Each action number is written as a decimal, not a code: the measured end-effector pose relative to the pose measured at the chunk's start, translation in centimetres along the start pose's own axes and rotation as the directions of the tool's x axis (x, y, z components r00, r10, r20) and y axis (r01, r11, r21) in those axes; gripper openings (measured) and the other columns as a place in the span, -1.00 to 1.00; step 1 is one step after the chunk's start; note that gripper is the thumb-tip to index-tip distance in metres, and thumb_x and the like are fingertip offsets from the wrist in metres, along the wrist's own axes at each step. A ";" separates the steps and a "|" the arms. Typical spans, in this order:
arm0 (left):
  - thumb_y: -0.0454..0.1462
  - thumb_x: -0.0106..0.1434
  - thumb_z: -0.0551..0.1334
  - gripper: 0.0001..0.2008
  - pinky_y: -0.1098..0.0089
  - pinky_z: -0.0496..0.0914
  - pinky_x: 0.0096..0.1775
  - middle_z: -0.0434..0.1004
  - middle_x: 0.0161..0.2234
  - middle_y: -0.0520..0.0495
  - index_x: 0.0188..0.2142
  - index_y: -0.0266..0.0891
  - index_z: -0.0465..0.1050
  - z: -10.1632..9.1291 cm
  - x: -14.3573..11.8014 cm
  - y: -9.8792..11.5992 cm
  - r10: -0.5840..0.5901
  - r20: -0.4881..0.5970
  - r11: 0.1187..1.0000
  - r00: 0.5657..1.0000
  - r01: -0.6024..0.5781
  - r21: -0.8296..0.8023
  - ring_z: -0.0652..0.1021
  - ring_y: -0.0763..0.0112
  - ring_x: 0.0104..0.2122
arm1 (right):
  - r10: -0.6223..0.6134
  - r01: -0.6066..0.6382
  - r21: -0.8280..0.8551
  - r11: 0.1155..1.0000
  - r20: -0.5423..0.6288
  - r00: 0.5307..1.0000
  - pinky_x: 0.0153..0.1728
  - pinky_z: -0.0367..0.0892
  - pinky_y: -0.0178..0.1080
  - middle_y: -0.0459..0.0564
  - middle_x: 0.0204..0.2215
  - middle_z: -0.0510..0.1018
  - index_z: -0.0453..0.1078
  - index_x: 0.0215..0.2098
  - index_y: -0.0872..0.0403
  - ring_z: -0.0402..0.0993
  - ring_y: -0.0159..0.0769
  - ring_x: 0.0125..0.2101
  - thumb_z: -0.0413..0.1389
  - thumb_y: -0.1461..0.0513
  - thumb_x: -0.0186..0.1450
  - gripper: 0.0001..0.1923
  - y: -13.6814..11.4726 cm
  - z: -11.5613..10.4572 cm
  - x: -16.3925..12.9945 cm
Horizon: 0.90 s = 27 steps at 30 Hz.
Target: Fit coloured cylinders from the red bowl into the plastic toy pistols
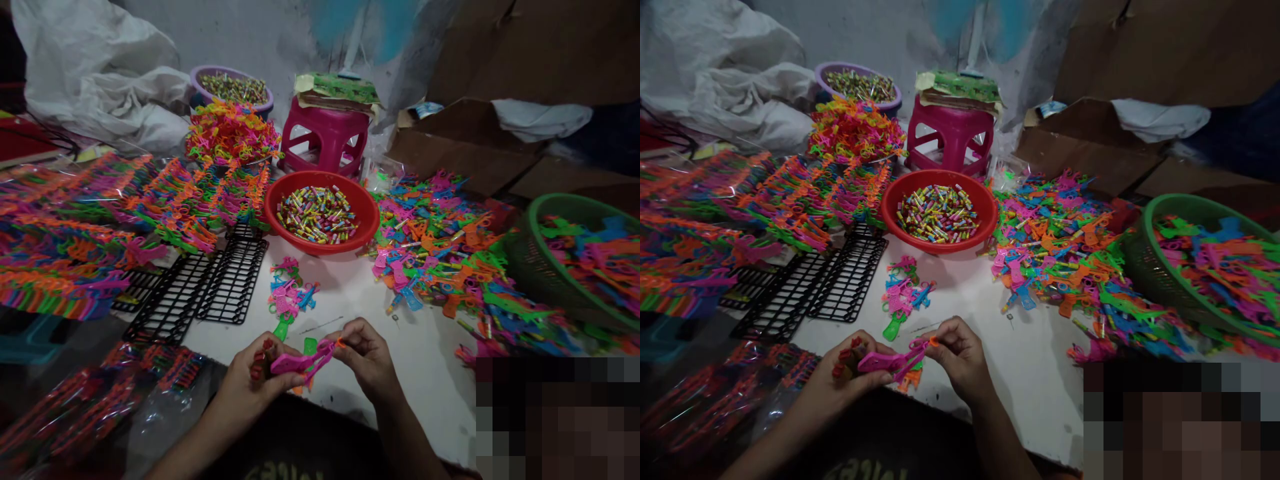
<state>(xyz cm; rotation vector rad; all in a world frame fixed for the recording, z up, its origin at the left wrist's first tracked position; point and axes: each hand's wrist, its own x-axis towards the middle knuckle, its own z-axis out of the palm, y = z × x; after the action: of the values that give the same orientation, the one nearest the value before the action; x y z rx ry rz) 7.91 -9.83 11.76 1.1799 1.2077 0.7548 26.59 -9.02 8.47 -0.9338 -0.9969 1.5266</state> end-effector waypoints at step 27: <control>-0.25 -0.05 0.32 -0.76 0.48 0.33 -0.45 0.37 -0.57 0.12 -0.43 -0.26 0.29 0.9 1.0 -1.8 -0.155 -0.139 0.873 0.978 0.070 -0.483 0.41 0.51 -0.54 | 0.262 -0.256 -0.133 0.957 0.030 0.965 -0.61 0.23 -0.38 -0.15 -0.69 0.38 0.33 -0.51 0.14 0.30 -0.47 -0.67 0.13 0.04 0.09 -0.69 1.8 1.1 0.2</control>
<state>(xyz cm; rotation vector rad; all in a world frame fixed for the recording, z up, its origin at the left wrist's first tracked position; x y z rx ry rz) 8.75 -9.65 9.65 0.6388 1.1337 1.0131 24.88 -9.15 7.19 -1.1603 -1.0477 1.7245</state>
